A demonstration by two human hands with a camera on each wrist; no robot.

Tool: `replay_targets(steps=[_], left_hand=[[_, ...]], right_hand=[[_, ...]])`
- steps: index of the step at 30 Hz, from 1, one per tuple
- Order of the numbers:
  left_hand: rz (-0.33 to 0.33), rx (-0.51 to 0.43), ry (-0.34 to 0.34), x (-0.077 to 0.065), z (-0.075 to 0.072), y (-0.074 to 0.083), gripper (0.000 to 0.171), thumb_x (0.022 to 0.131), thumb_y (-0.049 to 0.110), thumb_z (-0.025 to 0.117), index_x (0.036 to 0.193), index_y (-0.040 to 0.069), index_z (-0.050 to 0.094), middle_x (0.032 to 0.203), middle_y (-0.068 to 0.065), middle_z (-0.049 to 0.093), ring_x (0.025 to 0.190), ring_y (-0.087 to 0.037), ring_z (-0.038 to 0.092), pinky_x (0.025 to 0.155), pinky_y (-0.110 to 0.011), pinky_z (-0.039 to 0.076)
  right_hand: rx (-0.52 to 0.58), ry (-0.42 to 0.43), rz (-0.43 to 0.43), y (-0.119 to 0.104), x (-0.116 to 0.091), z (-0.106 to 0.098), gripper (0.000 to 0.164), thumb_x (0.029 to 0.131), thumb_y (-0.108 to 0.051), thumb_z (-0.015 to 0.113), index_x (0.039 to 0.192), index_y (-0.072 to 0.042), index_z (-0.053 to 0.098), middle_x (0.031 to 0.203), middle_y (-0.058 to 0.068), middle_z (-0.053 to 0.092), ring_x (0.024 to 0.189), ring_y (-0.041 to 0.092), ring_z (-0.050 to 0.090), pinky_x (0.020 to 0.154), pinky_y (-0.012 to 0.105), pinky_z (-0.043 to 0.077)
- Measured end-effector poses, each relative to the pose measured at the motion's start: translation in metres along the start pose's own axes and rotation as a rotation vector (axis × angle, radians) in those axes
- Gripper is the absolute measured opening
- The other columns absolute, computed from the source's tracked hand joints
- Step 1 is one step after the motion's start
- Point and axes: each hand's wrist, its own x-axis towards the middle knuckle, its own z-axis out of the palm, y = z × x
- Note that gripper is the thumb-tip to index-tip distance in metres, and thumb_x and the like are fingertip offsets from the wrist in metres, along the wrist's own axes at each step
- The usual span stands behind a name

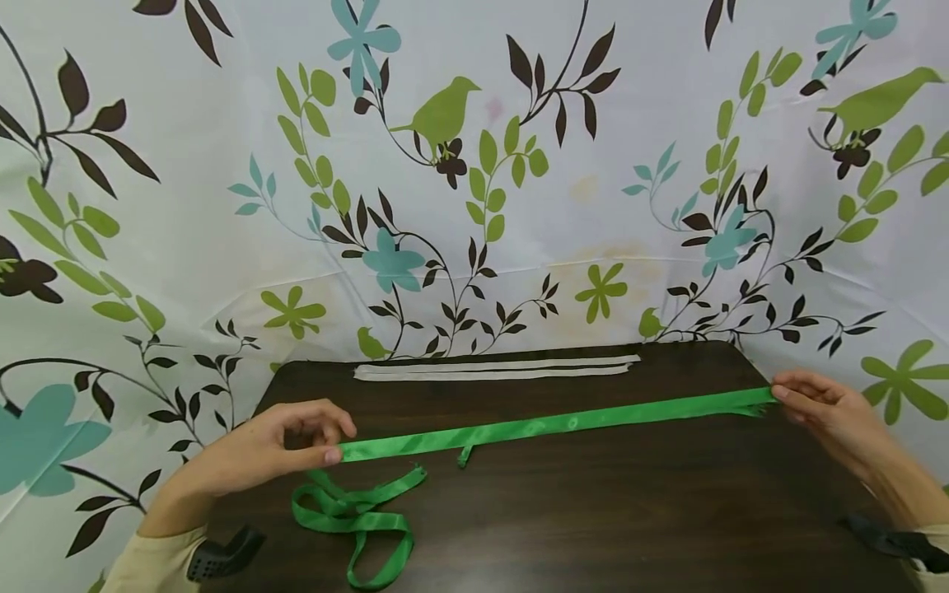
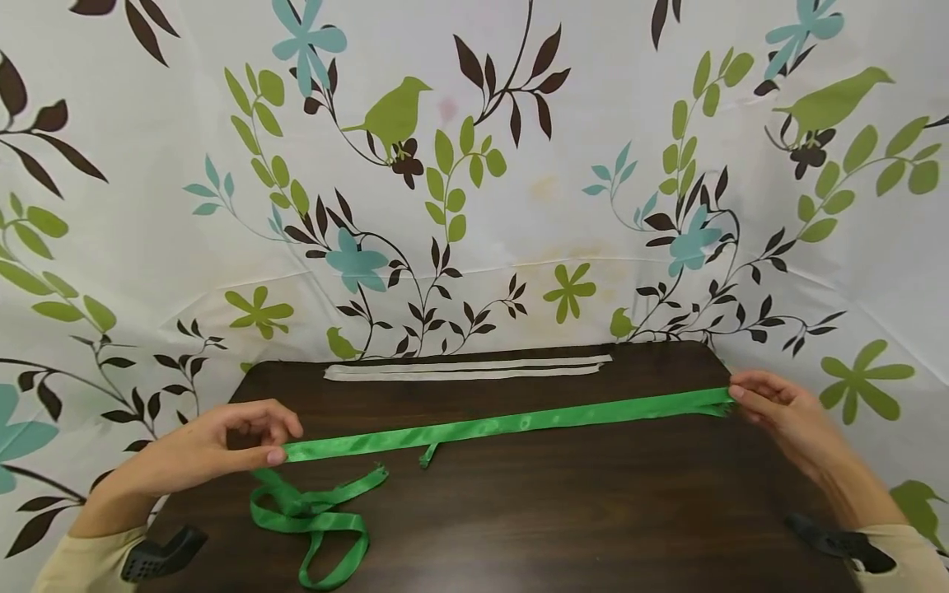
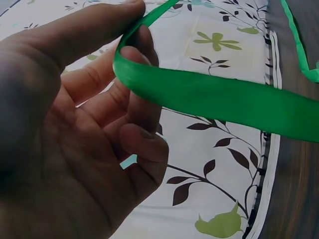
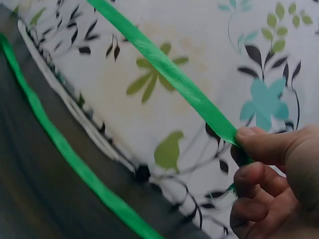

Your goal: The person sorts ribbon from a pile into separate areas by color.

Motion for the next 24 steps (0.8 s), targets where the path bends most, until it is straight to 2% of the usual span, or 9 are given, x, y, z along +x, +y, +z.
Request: replay_targets(steps=[3,6,9,12,14,19,24], left_hand=[[-0.004,-0.005,-0.033,0.002,0.0,-0.001,0.027,0.1,0.003,0.065,0.125,0.012,0.063,0.092,-0.002,0.067,0.074,-0.018,0.061,0.064,-0.034,0.049],[-0.003,-0.011,-0.056,0.002,0.0,-0.002,0.028,0.1,0.003,0.065,0.126,0.013,0.063,0.09,-0.003,0.066,0.074,-0.018,0.06,0.063,-0.033,0.049],[-0.02,-0.025,-0.071,-0.001,-0.001,-0.003,0.029,0.1,0.002,0.065,0.127,0.014,0.063,0.09,-0.004,0.065,0.076,-0.019,0.061,0.065,-0.034,0.05],[-0.048,-0.034,-0.074,-0.005,-0.005,-0.006,0.029,0.1,0.002,0.064,0.127,0.013,0.062,0.092,-0.005,0.066,0.077,-0.021,0.062,0.065,-0.034,0.051],[-0.062,-0.041,-0.077,-0.007,-0.008,-0.009,0.028,0.101,0.002,0.063,0.128,0.012,0.062,0.094,-0.007,0.066,0.077,-0.022,0.062,0.065,-0.034,0.051],[-0.109,-0.061,-0.073,-0.011,-0.015,-0.023,0.027,0.102,0.002,0.061,0.128,0.008,0.061,0.096,-0.01,0.065,0.079,-0.022,0.06,0.065,-0.036,0.049],[-0.187,-0.075,-0.049,-0.019,-0.022,-0.046,0.025,0.103,0.005,0.061,0.128,0.001,0.06,0.096,-0.015,0.064,0.08,-0.023,0.06,0.067,-0.037,0.049]], right_hand=[[-0.024,0.064,0.007,0.009,0.0,-0.016,0.019,0.102,0.0,0.061,0.111,-0.01,0.075,0.082,0.0,0.067,0.063,0.012,0.054,0.047,0.031,0.035],[-0.026,0.13,-0.01,0.018,0.0,-0.032,0.016,0.101,-0.003,0.063,0.108,-0.011,0.076,0.076,-0.001,0.062,0.059,0.014,0.045,0.05,0.037,0.024],[0.041,0.172,-0.02,0.027,0.001,-0.046,0.016,0.101,-0.002,0.063,0.105,-0.01,0.076,0.078,-0.001,0.065,0.06,0.013,0.047,0.05,0.032,0.032],[0.068,0.208,-0.006,0.034,0.002,-0.057,0.015,0.1,-0.002,0.065,0.102,-0.011,0.077,0.078,-0.001,0.067,0.061,0.011,0.051,0.05,0.026,0.042],[0.06,0.239,0.012,0.039,0.003,-0.062,0.013,0.099,-0.004,0.067,0.101,-0.013,0.077,0.079,-0.001,0.067,0.061,0.01,0.052,0.05,0.026,0.043],[-0.026,0.299,0.052,0.052,0.003,-0.077,0.011,0.097,-0.009,0.072,0.1,-0.018,0.076,0.079,-0.002,0.066,0.063,0.01,0.055,0.052,0.025,0.047],[-0.21,0.286,0.071,0.069,0.003,-0.092,0.007,0.098,-0.013,0.071,0.1,-0.019,0.075,0.076,0.0,0.062,0.064,0.011,0.052,0.053,0.027,0.044]])
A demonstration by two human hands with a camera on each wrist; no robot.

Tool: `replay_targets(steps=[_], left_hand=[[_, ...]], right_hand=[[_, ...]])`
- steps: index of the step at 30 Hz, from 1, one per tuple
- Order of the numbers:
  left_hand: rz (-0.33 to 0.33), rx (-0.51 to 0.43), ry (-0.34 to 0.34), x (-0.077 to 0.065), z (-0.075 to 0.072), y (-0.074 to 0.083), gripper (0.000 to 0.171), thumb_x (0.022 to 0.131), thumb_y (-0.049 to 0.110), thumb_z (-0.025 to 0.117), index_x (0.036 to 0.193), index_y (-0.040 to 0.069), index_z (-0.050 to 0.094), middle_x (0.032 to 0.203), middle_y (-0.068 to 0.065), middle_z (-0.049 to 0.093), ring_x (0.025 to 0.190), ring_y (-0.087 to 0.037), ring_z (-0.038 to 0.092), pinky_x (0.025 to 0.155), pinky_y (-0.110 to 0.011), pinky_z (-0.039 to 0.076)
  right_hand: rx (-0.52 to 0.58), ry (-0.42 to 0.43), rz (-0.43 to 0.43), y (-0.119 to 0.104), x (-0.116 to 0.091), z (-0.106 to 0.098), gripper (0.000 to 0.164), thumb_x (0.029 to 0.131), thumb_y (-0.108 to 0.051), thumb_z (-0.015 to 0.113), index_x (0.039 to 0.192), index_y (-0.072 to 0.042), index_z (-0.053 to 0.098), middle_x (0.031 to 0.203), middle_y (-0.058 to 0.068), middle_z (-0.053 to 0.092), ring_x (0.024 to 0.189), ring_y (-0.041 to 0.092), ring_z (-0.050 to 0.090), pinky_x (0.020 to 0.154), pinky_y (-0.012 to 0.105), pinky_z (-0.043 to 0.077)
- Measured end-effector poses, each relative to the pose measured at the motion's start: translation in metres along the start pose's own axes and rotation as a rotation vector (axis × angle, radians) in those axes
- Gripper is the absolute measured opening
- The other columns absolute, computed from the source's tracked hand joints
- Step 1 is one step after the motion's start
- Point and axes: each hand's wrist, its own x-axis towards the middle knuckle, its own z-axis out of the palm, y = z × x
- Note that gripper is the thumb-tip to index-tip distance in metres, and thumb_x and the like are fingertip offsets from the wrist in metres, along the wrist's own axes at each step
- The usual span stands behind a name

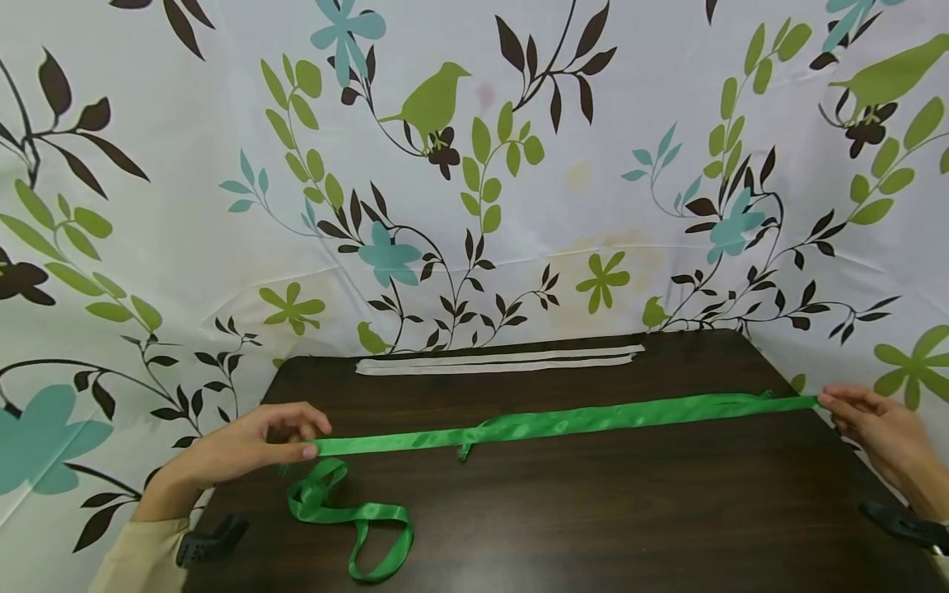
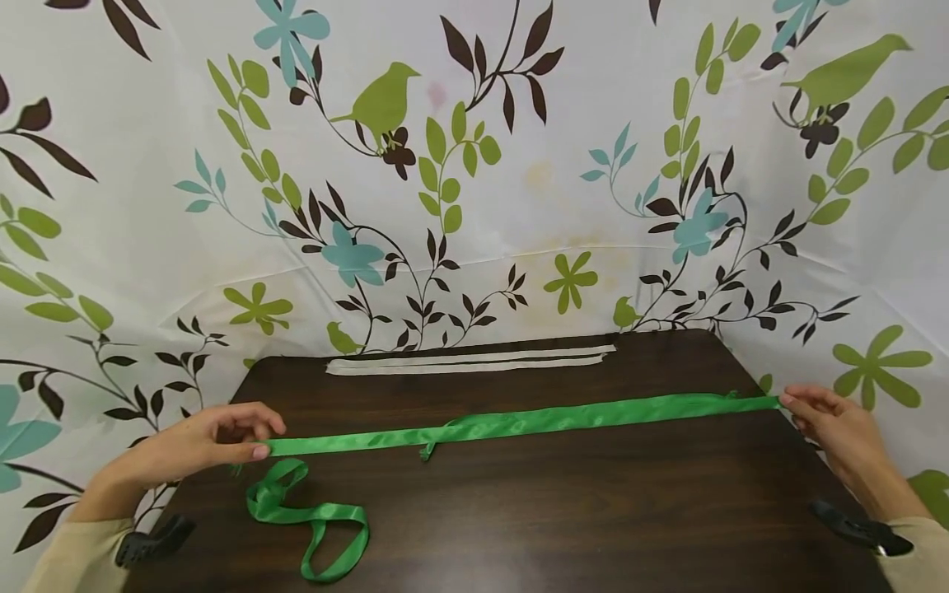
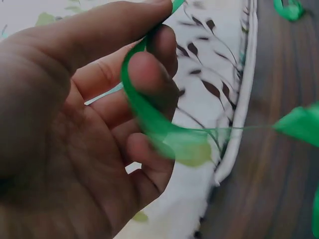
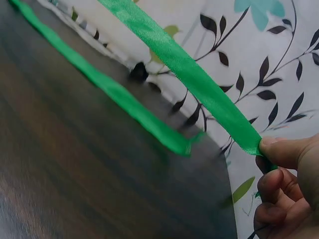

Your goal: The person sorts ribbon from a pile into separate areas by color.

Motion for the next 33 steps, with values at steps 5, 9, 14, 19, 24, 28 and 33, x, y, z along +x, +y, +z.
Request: replay_targets(steps=[5,9,14,19,24,28,33], left_hand=[[-0.111,-0.012,0.036,-0.005,-0.01,-0.031,0.026,0.104,0.01,0.061,0.128,0.001,0.059,0.098,-0.025,0.062,0.082,-0.029,0.06,0.069,-0.038,0.049],[-0.201,-0.005,0.064,-0.011,-0.015,-0.055,0.027,0.104,0.016,0.062,0.126,0.002,0.06,0.098,-0.029,0.061,0.081,-0.036,0.058,0.069,-0.04,0.049],[-0.238,0.039,0.074,-0.02,-0.016,-0.078,0.023,0.103,0.017,0.064,0.118,0.001,0.065,0.094,-0.021,0.064,0.075,-0.028,0.058,0.064,-0.037,0.048],[-0.273,0.076,0.088,-0.029,-0.016,-0.085,0.019,0.103,0.017,0.064,0.111,0.0,0.067,0.092,-0.015,0.065,0.073,-0.018,0.057,0.062,-0.034,0.049],[-0.346,0.156,0.161,-0.041,-0.018,-0.084,0.021,0.102,0.021,0.066,0.109,0.001,0.068,0.094,-0.012,0.064,0.074,-0.017,0.056,0.062,-0.034,0.05],[-0.37,0.161,0.209,-0.05,-0.019,-0.084,0.023,0.102,0.021,0.066,0.11,0.0,0.067,0.091,-0.009,0.063,0.071,-0.017,0.056,0.061,-0.035,0.05],[-0.353,0.129,0.208,-0.058,-0.019,-0.087,0.022,0.102,0.019,0.065,0.11,-0.002,0.066,0.085,-0.007,0.062,0.067,-0.018,0.056,0.059,-0.034,0.05]], right_hand=[[-0.258,0.018,-0.017,0.015,0.004,-0.004,0.006,0.1,-0.021,0.07,0.097,-0.026,0.073,0.078,-0.01,0.064,0.064,0.009,0.053,0.053,0.026,0.044],[-0.352,0.025,-0.013,0.021,0.007,0.0,0.006,0.098,-0.023,0.073,0.095,-0.028,0.074,0.083,-0.022,0.064,0.067,0.006,0.056,0.055,0.022,0.047],[-0.419,0.016,-0.013,0.024,0.011,0.007,0.003,0.097,-0.025,0.073,0.095,-0.027,0.072,0.082,-0.021,0.065,0.066,0.007,0.057,0.055,0.024,0.048],[-0.512,0.037,-0.011,0.026,0.013,0.012,0.012,0.099,-0.029,0.07,0.1,-0.017,0.071,0.078,-0.013,0.065,0.064,0.011,0.056,0.052,0.029,0.047],[-0.537,0.079,-0.021,0.028,0.016,0.01,0.007,0.099,-0.027,0.069,0.092,-0.027,0.069,0.076,-0.018,0.062,0.063,0.009,0.055,0.053,0.026,0.046],[-0.479,0.08,-0.009,0.028,0.016,0.008,0.013,0.098,-0.023,0.07,0.089,-0.032,0.069,0.075,-0.024,0.063,0.062,0.007,0.056,0.052,0.023,0.046],[-0.506,0.062,-0.021,0.027,0.017,0.01,0.012,0.098,-0.025,0.071,0.09,-0.033,0.069,0.075,-0.025,0.063,0.061,0.007,0.057,0.052,0.024,0.046]])
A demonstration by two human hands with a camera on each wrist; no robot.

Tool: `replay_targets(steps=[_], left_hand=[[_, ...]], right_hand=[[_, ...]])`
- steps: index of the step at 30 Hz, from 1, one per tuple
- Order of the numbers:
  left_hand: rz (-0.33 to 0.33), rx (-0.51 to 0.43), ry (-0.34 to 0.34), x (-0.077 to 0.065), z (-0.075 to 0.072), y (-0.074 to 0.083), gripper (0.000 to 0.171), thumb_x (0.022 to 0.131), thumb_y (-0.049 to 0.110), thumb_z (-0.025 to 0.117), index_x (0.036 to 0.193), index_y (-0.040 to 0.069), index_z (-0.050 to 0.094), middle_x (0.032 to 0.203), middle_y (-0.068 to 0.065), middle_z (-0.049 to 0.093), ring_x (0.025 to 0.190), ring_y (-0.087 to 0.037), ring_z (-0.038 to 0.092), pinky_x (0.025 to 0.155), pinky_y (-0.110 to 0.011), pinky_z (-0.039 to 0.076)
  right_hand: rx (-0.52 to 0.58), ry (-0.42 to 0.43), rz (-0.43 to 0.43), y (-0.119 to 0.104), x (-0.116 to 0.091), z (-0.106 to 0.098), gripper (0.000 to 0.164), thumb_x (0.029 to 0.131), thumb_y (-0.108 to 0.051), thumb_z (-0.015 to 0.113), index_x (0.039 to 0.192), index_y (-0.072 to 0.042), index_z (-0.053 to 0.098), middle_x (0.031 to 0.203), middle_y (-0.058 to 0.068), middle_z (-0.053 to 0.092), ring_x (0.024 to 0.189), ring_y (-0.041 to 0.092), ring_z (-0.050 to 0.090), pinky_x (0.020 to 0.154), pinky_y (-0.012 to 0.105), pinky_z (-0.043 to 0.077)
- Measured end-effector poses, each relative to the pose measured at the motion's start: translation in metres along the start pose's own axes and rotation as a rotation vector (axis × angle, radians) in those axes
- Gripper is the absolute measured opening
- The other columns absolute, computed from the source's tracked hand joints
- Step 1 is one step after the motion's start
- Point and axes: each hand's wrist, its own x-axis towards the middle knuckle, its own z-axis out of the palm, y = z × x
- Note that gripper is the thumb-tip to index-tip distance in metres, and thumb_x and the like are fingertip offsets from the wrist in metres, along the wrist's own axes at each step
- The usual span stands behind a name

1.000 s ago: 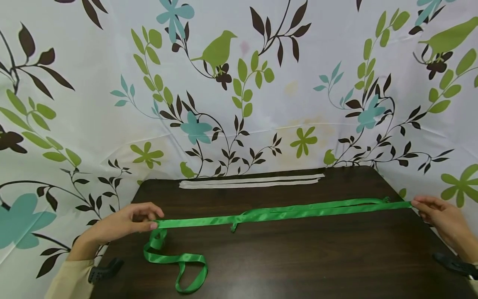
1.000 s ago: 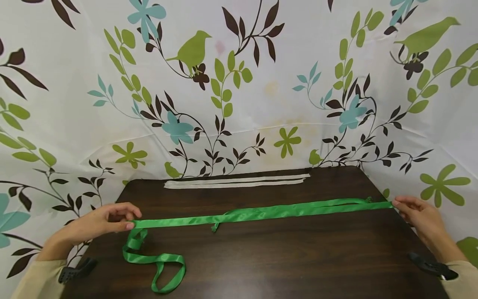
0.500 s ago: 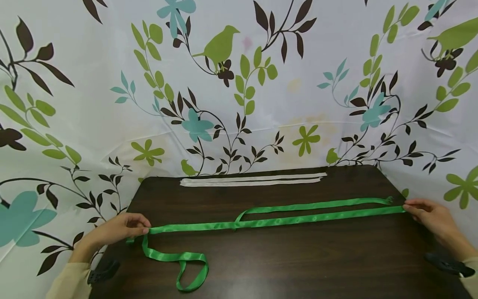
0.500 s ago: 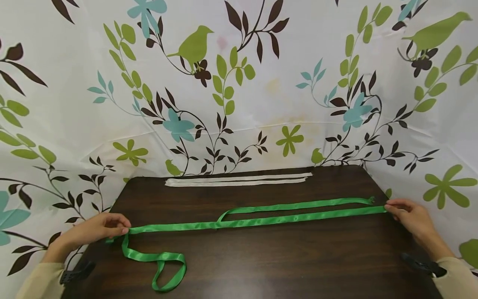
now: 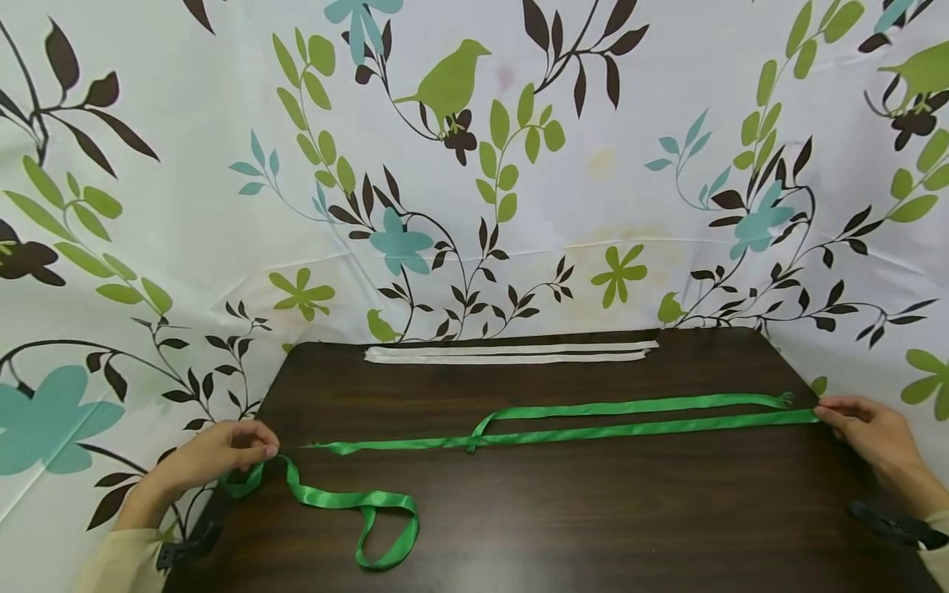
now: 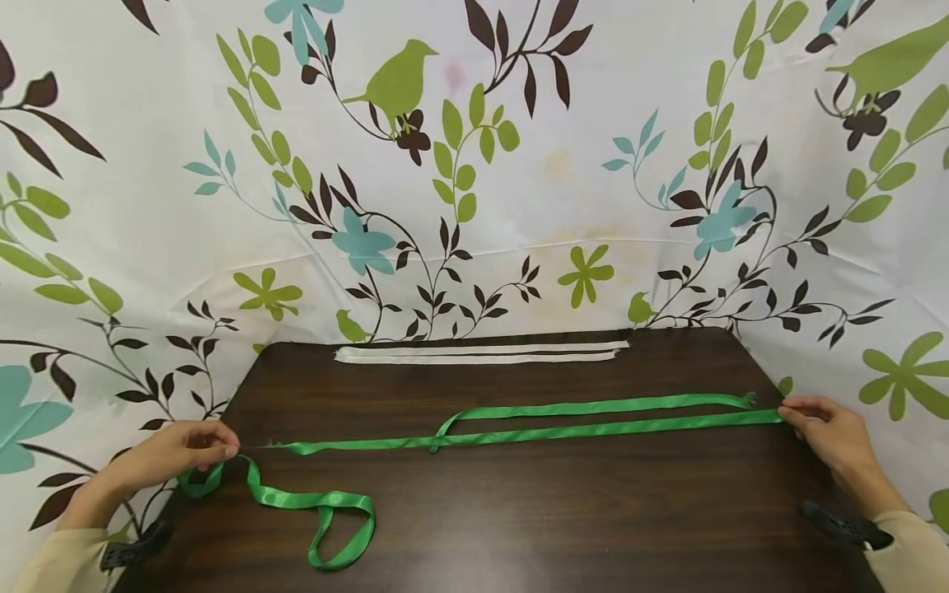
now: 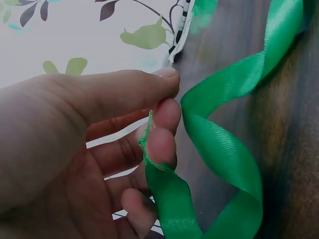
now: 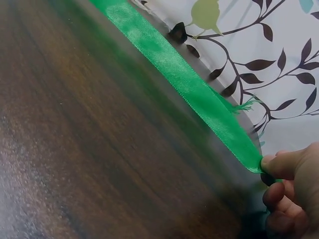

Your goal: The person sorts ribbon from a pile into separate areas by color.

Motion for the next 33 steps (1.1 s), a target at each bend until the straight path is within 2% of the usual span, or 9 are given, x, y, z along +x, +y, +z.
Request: replay_targets(steps=[6,10,16,20,23,26,28,31,33], left_hand=[[-0.008,-0.001,0.026,0.002,0.005,-0.007,0.023,0.102,0.02,0.065,0.11,-0.002,0.066,0.085,-0.008,0.06,0.068,-0.018,0.056,0.059,-0.034,0.049],[-0.026,-0.005,0.045,0.006,0.009,-0.012,0.024,0.102,0.021,0.065,0.111,-0.001,0.065,0.082,-0.006,0.059,0.068,-0.017,0.056,0.061,-0.033,0.049],[-0.024,-0.034,0.047,0.005,0.013,-0.014,0.025,0.103,0.019,0.063,0.116,-0.003,0.063,0.083,-0.007,0.058,0.069,-0.019,0.054,0.059,-0.033,0.046],[-0.047,0.01,0.076,0.004,0.014,-0.01,0.026,0.103,0.02,0.064,0.118,-0.001,0.064,0.096,-0.008,0.064,0.082,-0.019,0.057,0.066,-0.032,0.048],[-0.035,0.052,0.099,0.005,0.014,-0.005,0.025,0.103,0.02,0.065,0.118,0.0,0.064,0.102,-0.008,0.067,0.088,-0.02,0.059,0.07,-0.032,0.048],[-0.015,0.09,0.122,0.007,0.014,-0.001,0.023,0.102,0.02,0.065,0.116,0.001,0.066,0.102,-0.007,0.067,0.088,-0.02,0.059,0.07,-0.031,0.048],[0.002,0.111,0.136,0.007,0.014,0.0,0.022,0.102,0.019,0.065,0.115,0.002,0.067,0.101,-0.006,0.068,0.087,-0.018,0.059,0.069,-0.03,0.047],[0.002,0.12,0.148,0.007,0.018,0.0,0.019,0.101,0.018,0.067,0.113,0.003,0.068,0.099,-0.004,0.068,0.085,-0.016,0.059,0.069,-0.03,0.047],[0.003,0.115,0.145,0.006,0.021,-0.001,0.018,0.101,0.016,0.067,0.112,0.003,0.068,0.098,-0.004,0.068,0.084,-0.016,0.06,0.069,-0.03,0.047]], right_hand=[[-0.059,0.003,-0.059,-0.001,-0.002,0.001,0.012,0.097,-0.022,0.072,0.088,-0.029,0.072,0.073,-0.023,0.063,0.06,0.007,0.056,0.051,0.026,0.044],[-0.127,0.014,-0.081,-0.001,-0.002,0.004,0.007,0.098,-0.02,0.071,0.093,-0.016,0.073,0.075,-0.027,0.06,0.06,0.006,0.056,0.052,0.025,0.044],[-0.178,0.008,-0.075,-0.007,-0.004,0.004,0.033,0.097,-0.028,0.072,0.106,0.003,0.067,0.086,-0.033,0.051,0.062,0.006,0.059,0.053,0.025,0.047],[-0.243,0.007,-0.088,-0.022,-0.01,0.005,0.044,0.099,-0.035,0.069,0.116,0.005,0.064,0.102,0.001,0.064,0.063,0.007,0.06,0.052,0.026,0.045],[-0.288,0.024,-0.129,-0.047,-0.018,0.009,0.045,0.101,-0.035,0.065,0.121,0.006,0.062,0.117,0.028,0.058,0.069,0.012,0.062,0.052,0.024,0.043],[-0.257,0.014,-0.238,-0.084,-0.031,0.025,0.037,0.103,-0.03,0.065,0.121,0.002,0.063,0.111,0.02,0.064,0.072,0.01,0.063,0.052,0.023,0.044],[-0.243,-0.044,-0.355,-0.116,-0.044,0.047,0.028,0.103,-0.025,0.065,0.12,-0.002,0.065,0.101,0.011,0.066,0.072,0.01,0.063,0.052,0.025,0.044],[-0.235,-0.208,-0.552,-0.168,-0.069,0.094,0.021,0.101,-0.019,0.068,0.12,-0.01,0.067,0.103,0.002,0.066,0.075,0.007,0.06,0.056,0.03,0.046],[-0.244,-0.339,-0.676,-0.202,-0.087,0.131,0.024,0.1,-0.021,0.069,0.123,-0.014,0.066,0.111,0.001,0.066,0.083,0.009,0.062,0.063,0.034,0.051]])
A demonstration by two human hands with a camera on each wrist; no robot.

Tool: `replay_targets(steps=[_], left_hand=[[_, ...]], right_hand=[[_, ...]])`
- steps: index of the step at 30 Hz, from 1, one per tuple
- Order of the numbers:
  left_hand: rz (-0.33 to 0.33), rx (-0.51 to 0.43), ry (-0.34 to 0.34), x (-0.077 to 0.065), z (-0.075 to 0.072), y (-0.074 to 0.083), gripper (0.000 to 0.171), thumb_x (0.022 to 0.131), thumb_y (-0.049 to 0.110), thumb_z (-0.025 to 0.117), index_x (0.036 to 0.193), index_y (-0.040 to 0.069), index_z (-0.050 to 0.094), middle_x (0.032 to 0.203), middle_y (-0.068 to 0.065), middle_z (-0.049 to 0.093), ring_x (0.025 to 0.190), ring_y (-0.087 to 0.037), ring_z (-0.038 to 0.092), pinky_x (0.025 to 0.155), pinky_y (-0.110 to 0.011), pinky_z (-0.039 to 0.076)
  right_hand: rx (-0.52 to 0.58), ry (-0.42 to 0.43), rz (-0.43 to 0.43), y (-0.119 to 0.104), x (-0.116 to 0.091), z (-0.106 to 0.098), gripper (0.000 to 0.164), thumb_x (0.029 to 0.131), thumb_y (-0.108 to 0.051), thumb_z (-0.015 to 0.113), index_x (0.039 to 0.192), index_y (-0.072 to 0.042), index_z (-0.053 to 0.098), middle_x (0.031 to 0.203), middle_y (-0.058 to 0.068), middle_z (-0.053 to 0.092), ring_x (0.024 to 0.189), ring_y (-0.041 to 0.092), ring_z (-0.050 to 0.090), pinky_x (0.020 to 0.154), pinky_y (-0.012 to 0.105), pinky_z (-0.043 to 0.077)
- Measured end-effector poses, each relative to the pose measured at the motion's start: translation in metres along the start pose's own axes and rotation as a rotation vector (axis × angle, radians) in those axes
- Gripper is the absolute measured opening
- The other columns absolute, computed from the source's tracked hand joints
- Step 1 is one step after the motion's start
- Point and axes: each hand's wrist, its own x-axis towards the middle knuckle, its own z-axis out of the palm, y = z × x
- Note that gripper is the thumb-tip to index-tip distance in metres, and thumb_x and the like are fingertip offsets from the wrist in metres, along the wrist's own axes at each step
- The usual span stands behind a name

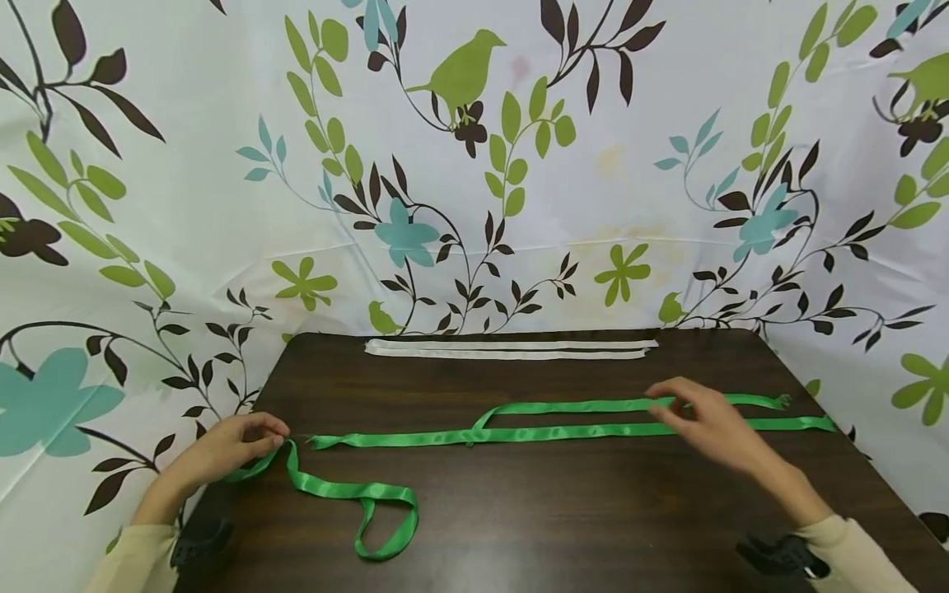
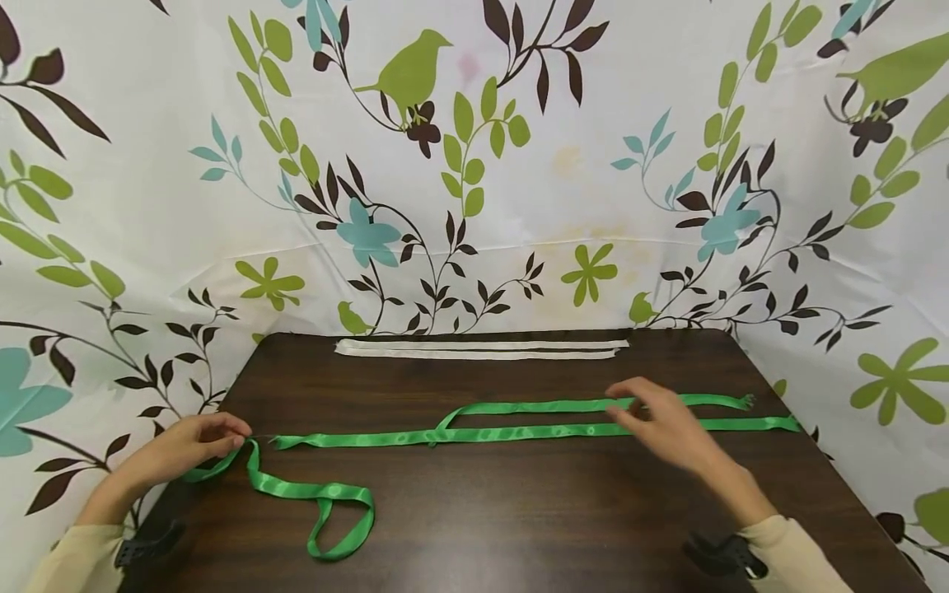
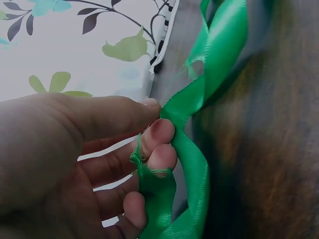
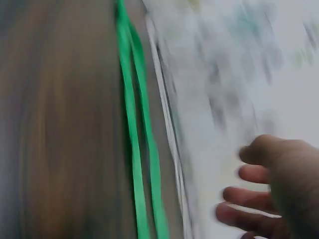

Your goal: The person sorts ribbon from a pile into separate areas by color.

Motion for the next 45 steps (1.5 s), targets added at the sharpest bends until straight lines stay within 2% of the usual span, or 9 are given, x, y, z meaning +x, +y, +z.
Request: replay_targets(steps=[3,7,10,15,21,28,34,42,45], left_hand=[[-0.009,-0.001,0.014,-0.002,0.004,-0.001,0.015,0.1,0.015,0.068,0.111,0.004,0.069,0.097,-0.003,0.069,0.084,-0.015,0.061,0.07,-0.03,0.047],[0.008,0.039,0.055,-0.006,0.009,-0.002,0.014,0.1,0.016,0.069,0.11,0.007,0.07,0.094,0.0,0.069,0.081,-0.013,0.061,0.069,-0.03,0.046],[0.03,0.052,0.076,-0.009,0.011,-0.004,0.017,0.1,0.018,0.068,0.112,0.007,0.07,0.092,0.001,0.068,0.08,-0.011,0.061,0.068,-0.03,0.046],[0.078,0.045,0.107,-0.012,0.016,-0.005,0.021,0.099,0.018,0.07,0.117,0.006,0.069,0.088,0.002,0.065,0.077,-0.01,0.06,0.065,-0.03,0.046],[0.057,0.119,0.127,-0.022,0.02,-0.009,0.012,0.097,0.02,0.073,0.107,0.014,0.073,0.094,0.004,0.068,0.081,-0.01,0.061,0.065,-0.031,0.047],[-0.006,0.245,0.198,-0.038,0.017,-0.014,0.005,0.094,0.023,0.076,0.094,0.019,0.076,0.098,-0.001,0.071,0.091,-0.028,0.066,0.073,-0.046,0.051],[-0.097,0.27,0.254,-0.058,0.014,-0.01,0.009,0.093,0.027,0.078,0.092,0.018,0.078,0.098,-0.007,0.073,0.096,-0.039,0.067,0.079,-0.057,0.051],[-0.176,0.299,0.418,-0.091,-0.007,0.027,0.017,0.094,0.031,0.076,0.094,0.015,0.079,0.097,-0.01,0.073,0.092,-0.039,0.066,0.073,-0.054,0.049],[-0.206,0.308,0.544,-0.104,-0.019,0.047,0.022,0.094,0.034,0.076,0.093,0.012,0.079,0.094,-0.013,0.074,0.082,-0.023,0.066,0.066,-0.041,0.049]], right_hand=[[-0.02,-0.153,-0.172,-0.057,0.026,0.043,0.036,0.1,-0.036,0.068,0.131,-0.018,0.063,0.129,0.0,0.062,0.109,0.017,0.062,0.086,0.044,0.052],[-0.131,-0.351,-0.283,-0.112,0.048,0.097,0.065,0.101,-0.062,0.05,0.15,-0.018,0.05,0.153,0.006,0.045,0.139,0.03,0.042,0.107,0.059,0.034],[-0.219,-0.446,-0.315,-0.136,0.06,0.133,0.079,0.1,-0.072,0.035,0.159,-0.021,0.037,0.164,0.008,0.029,0.148,0.034,0.027,0.113,0.06,0.025],[-0.325,-0.462,-0.352,-0.155,0.069,0.17,0.083,0.098,-0.077,0.024,0.162,-0.025,0.029,0.168,0.006,0.018,0.152,0.035,0.016,0.117,0.057,0.017],[-0.35,-0.516,-0.33,-0.157,0.07,0.18,0.082,0.098,-0.077,0.02,0.163,-0.028,0.026,0.168,0.003,0.016,0.152,0.033,0.014,0.116,0.058,0.018],[-0.326,-0.521,-0.316,-0.154,0.072,0.184,0.085,0.097,-0.079,0.021,0.164,-0.027,0.02,0.169,-0.003,0.011,0.154,0.027,0.009,0.115,0.063,0.012],[-0.299,-0.526,-0.299,-0.148,0.072,0.182,0.086,0.098,-0.077,0.024,0.165,-0.023,0.018,0.169,-0.005,0.01,0.154,0.025,0.008,0.115,0.064,0.009],[-0.295,-0.516,-0.308,-0.14,0.07,0.187,0.086,0.099,-0.076,0.023,0.165,-0.022,0.016,0.17,-0.005,0.008,0.154,0.025,0.007,0.115,0.064,0.008],[-0.286,-0.512,-0.309,-0.14,0.068,0.187,0.085,0.099,-0.075,0.024,0.165,-0.021,0.016,0.17,-0.004,0.009,0.154,0.025,0.007,0.115,0.065,0.008]])
